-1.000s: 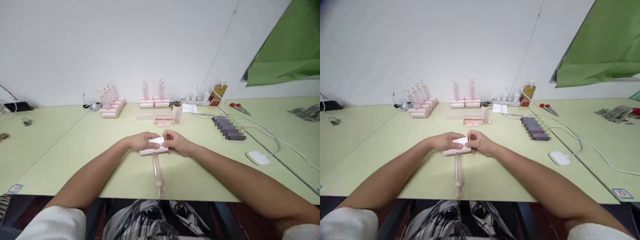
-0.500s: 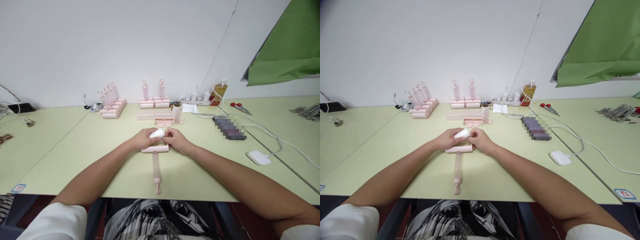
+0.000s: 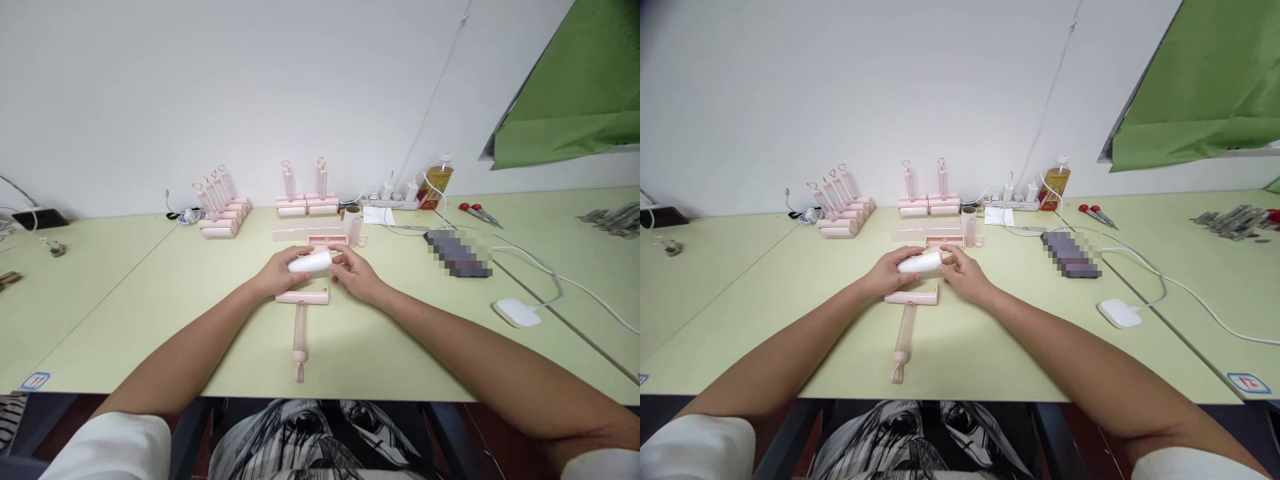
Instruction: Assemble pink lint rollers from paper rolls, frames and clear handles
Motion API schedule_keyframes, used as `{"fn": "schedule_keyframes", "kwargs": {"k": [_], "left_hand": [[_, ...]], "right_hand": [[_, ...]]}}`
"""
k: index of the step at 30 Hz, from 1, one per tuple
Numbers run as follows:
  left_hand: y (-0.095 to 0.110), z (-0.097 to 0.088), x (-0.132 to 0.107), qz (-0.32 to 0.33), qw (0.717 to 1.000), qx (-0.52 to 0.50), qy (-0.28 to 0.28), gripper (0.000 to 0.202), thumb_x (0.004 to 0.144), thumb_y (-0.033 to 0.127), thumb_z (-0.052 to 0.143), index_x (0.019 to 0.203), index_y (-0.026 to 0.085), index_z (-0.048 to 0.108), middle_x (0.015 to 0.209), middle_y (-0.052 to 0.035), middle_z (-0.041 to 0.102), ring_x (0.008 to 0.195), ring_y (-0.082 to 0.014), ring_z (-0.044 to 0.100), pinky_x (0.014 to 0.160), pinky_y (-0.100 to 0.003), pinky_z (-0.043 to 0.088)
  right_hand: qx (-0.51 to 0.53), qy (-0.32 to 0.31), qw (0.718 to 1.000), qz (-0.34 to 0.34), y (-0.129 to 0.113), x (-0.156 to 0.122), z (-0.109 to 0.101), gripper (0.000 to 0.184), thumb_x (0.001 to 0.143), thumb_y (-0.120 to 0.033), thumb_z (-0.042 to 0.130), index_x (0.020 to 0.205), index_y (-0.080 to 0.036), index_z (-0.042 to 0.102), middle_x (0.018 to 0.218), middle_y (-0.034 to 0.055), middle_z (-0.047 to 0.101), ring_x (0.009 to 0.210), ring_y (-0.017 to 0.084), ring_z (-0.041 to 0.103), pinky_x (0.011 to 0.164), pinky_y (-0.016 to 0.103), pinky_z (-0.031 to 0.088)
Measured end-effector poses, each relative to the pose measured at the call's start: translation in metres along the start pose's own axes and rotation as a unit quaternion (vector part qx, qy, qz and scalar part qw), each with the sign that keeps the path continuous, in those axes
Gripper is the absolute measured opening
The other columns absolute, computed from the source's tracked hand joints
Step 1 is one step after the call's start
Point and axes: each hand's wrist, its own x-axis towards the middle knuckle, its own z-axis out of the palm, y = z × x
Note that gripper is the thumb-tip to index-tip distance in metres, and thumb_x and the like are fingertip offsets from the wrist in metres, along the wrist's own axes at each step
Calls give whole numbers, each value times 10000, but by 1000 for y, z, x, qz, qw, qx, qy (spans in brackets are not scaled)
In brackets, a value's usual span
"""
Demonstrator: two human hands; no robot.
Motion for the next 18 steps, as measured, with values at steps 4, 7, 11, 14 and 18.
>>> {"fn": "schedule_keyframes", "kwargs": {"k": [4, 7, 11, 14, 18], "left_hand": [[-3, -1, 2, -18, 996, -83, 37, 636, 651, 283, 789, 1225, 210, 526, 1133, -61, 584, 880, -169, 598, 724, -274, 504], [-6, 0, 6, -24, 976, -196, 92, 616, 610, 290, 828, 1101, 218, 463, 991, -15, 562, 786, -122, 587, 665, -246, 514], [-8, 0, 9, -44, 956, -275, 97, 557, 617, 302, 830, 961, 216, 400, 822, 47, 540, 678, -94, 577, 613, -252, 539], [-6, 0, 7, -51, 954, -280, 96, 546, 616, 282, 833, 941, 207, 400, 801, 56, 555, 675, -90, 594, 618, -249, 552], [-2, 0, 6, -54, 951, -287, 101, 566, 607, 274, 838, 967, 207, 407, 848, 45, 589, 687, -87, 609, 638, -254, 565]], "right_hand": [[73, -49, 995, 36, 0, 2, -3, 446, 786, -328, 606, 1212, -217, 533, 685, -30, 589, 556, 140, 595, 398, 211, 394], [122, -44, 989, 66, 1, 4, -5, 418, 772, -295, 637, 1170, -206, 543, 708, -17, 610, 547, 138, 608, 382, 212, 448], [181, -63, 977, 98, 3, 8, -9, 391, 793, -247, 638, 1172, -200, 554, 814, 22, 663, 549, 119, 626, 430, 224, 524], [207, -74, 970, 106, 5, 10, -11, 364, 812, -231, 629, 1169, -195, 572, 815, 31, 675, 548, 110, 631, 449, 214, 541], [221, -79, 967, 102, 7, 10, -12, 348, 811, -217, 633, 1155, -190, 584, 829, 35, 688, 551, 105, 632, 470, 214, 552]]}}
